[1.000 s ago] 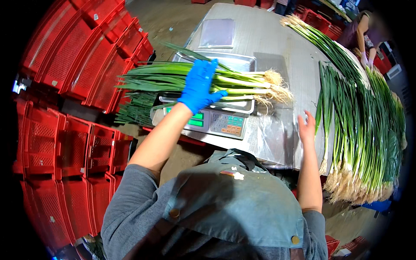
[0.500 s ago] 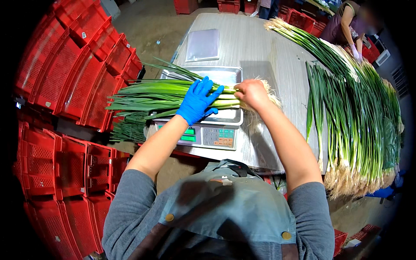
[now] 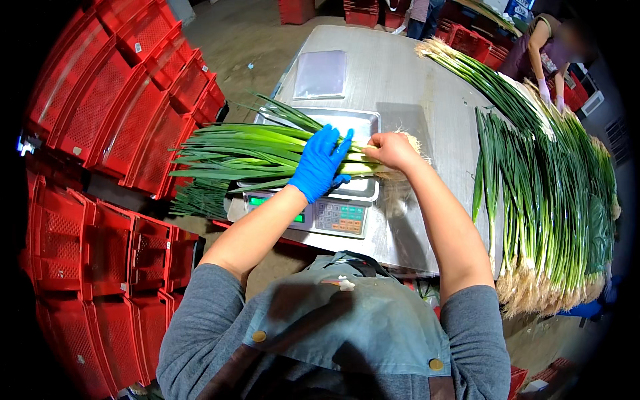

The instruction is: The person repeatedly picks up bunches of green onions, places them on a digital scale, and then moves them into red crates. The process is repeated continuously throughout the clip.

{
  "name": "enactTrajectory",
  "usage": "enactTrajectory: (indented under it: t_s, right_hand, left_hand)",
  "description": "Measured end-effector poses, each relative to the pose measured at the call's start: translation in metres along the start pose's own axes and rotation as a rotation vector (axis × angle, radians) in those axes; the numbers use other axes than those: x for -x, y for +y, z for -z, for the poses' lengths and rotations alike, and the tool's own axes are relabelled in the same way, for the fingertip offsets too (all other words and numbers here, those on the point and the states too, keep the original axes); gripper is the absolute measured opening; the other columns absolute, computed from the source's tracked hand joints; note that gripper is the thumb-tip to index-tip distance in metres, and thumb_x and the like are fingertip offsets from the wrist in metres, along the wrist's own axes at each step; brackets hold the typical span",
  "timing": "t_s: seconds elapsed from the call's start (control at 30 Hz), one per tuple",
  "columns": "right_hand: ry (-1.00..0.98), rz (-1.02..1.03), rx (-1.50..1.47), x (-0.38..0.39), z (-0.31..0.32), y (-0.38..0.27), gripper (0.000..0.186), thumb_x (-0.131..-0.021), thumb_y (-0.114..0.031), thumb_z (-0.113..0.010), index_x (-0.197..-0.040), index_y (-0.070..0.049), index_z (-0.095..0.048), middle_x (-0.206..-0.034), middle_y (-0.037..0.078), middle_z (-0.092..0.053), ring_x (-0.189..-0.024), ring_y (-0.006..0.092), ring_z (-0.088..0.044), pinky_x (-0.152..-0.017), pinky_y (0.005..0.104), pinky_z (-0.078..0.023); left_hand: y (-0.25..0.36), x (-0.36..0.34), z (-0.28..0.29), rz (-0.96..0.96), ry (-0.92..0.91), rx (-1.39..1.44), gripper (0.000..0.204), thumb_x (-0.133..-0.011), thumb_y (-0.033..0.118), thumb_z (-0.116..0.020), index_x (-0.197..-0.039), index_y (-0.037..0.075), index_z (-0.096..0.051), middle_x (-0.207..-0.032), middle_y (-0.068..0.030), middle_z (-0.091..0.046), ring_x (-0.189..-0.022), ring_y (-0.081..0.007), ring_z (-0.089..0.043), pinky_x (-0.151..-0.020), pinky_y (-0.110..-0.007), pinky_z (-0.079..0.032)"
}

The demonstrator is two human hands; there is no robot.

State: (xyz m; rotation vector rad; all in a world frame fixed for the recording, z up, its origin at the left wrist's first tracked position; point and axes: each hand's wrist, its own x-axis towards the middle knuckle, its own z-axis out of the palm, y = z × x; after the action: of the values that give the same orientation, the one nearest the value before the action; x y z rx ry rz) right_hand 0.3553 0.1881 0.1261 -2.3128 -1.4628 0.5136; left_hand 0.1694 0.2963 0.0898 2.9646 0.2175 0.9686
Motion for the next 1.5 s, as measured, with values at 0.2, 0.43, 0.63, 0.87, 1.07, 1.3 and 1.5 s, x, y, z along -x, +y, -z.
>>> enactTrajectory:
  t_s: [0.2,0.43,0.63,0.87,1.07,1.3,1.5]
  right_hand:
    - [0.072,0.062,-0.056,-0.001,-0.009,0.007,0.027,-0.085,-0.028,-0.060,-0.096,-0.004,-0.067,-0.098,0.010,-0.062,-0.090,0.0239,-0.061,-0.081,0.0318,-0.047]
    - [0.381,0.113,-0.528,0.003,-0.010,0.021,0.018,-0.082,-0.002,-0.055,-0.095,-0.004,-0.067,-0.102,0.006,-0.059,-0.091,0.0181,-0.060,-0.082,0.0281,-0.048]
    - [0.773,0.190,-1.050,0.029,0.049,0.050,0.017,-0.084,0.002,-0.055,-0.099,-0.001,-0.063,-0.095,0.004,-0.061,-0.085,0.0136,-0.061,-0.080,0.0253,-0.048]
    - [0.864,-0.161,-1.368,0.153,0.084,0.164,0.032,-0.091,-0.009,-0.054,-0.122,-0.002,-0.050,-0.085,0.003,-0.056,-0.067,0.0098,-0.052,-0.058,0.0219,-0.046]
    - [1.039,-0.367,-1.556,0.262,0.019,0.195,0.024,-0.093,-0.013,-0.052,-0.113,-0.001,-0.053,-0.080,0.001,-0.054,-0.064,0.0094,-0.050,-0.054,0.0212,-0.043]
    - [0.983,-0.299,-1.170,0.308,-0.032,0.112,0.011,-0.089,-0.012,-0.059,-0.094,-0.002,-0.059,-0.077,0.001,-0.057,-0.064,0.0079,-0.049,-0.058,0.0204,-0.040]
    - [0.921,-0.254,-0.860,0.318,-0.052,0.074,0.007,-0.089,-0.005,-0.058,-0.089,0.002,-0.060,-0.090,0.006,-0.058,-0.072,0.0099,-0.054,-0.068,0.0239,-0.045]
  left_hand:
    - [-0.006,0.010,-0.015,0.003,-0.120,0.032,0.074,-0.063,0.035,-0.075,-0.126,0.008,-0.049,-0.118,-0.0198,-0.045,-0.112,-0.0384,-0.043,-0.094,-0.046,-0.037]
    - [-0.010,0.013,-0.019,0.010,-0.112,0.044,0.069,-0.065,0.040,-0.074,-0.122,0.007,-0.051,-0.123,-0.0203,-0.042,-0.117,-0.0385,-0.039,-0.098,-0.046,-0.034]
    - [-0.009,0.010,-0.021,0.045,-0.205,0.050,0.071,-0.065,0.040,-0.074,-0.123,0.008,-0.049,-0.123,-0.0181,-0.042,-0.118,-0.0343,-0.039,-0.100,-0.045,-0.032]
    - [0.008,-0.006,0.004,0.075,-0.114,0.045,0.087,-0.067,0.049,-0.070,-0.137,0.009,-0.036,-0.122,-0.0174,-0.045,-0.118,-0.0344,-0.040,-0.098,-0.048,-0.031]
    - [0.118,-0.035,0.010,-0.042,0.070,0.600,0.066,-0.076,0.044,-0.067,-0.126,0.006,-0.047,-0.111,-0.0191,-0.056,-0.097,-0.0362,-0.056,-0.084,-0.041,-0.046]
    - [0.242,-0.048,-0.007,0.088,-0.502,1.254,0.076,-0.079,0.051,-0.062,-0.135,0.007,-0.035,-0.105,-0.0193,-0.061,-0.092,-0.0329,-0.061,-0.079,-0.039,-0.049]
    - [0.266,-0.058,-0.025,0.456,-0.599,1.534,0.021,-0.086,0.021,-0.057,-0.095,0.001,-0.060,-0.083,-0.0121,-0.067,-0.071,-0.0184,-0.064,-0.064,-0.032,-0.052]
